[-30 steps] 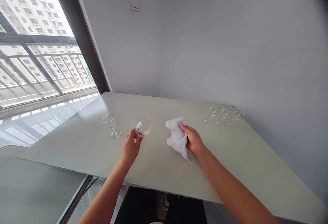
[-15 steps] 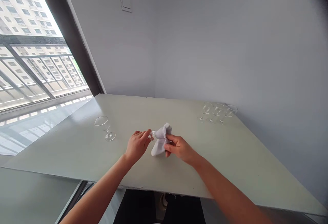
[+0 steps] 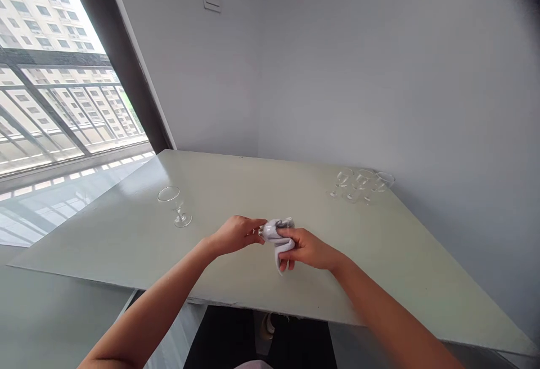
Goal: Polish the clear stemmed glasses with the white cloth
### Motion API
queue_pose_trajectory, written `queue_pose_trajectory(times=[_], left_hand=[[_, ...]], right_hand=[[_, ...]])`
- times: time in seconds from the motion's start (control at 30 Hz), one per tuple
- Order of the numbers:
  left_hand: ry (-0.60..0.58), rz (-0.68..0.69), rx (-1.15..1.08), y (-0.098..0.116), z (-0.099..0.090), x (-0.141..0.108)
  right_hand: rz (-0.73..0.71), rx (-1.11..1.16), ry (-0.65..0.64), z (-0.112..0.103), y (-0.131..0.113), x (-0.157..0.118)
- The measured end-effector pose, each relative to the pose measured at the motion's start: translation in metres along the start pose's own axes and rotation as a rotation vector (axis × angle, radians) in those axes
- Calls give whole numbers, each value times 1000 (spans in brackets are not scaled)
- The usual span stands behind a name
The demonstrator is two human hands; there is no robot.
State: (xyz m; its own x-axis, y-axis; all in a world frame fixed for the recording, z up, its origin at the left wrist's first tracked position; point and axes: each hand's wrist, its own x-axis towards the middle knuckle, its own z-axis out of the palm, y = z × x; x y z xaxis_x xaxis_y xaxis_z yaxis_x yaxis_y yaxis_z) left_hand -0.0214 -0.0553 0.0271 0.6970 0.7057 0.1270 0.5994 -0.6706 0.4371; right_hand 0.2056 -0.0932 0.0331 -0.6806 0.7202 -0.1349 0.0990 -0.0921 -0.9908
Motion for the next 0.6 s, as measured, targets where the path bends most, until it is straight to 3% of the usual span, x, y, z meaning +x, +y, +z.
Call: queue_pose_trajectory(times=[0.1, 0.2, 0.27, 0.33, 0.43, 0.53, 0.6], left_hand=[[109, 49, 152, 4, 2, 3], [312, 90, 394, 10, 9, 5], [327, 115, 450, 12, 11, 4], [270, 116, 379, 13, 10, 2], [130, -20, 35, 9, 1, 0], [-200, -132, -440, 0, -10, 2], [-389, -112, -625, -6, -14, 7]], right_hand=[[-41, 33, 242, 4, 16, 11], [-44, 294, 325, 4, 30, 20], [-37, 405, 328, 3, 35, 22], [-36, 360, 287, 3, 34, 19], [-54, 107, 180, 4, 19, 8], [-138, -225, 88, 4, -2, -4], [-189, -376, 76, 2, -11, -8]])
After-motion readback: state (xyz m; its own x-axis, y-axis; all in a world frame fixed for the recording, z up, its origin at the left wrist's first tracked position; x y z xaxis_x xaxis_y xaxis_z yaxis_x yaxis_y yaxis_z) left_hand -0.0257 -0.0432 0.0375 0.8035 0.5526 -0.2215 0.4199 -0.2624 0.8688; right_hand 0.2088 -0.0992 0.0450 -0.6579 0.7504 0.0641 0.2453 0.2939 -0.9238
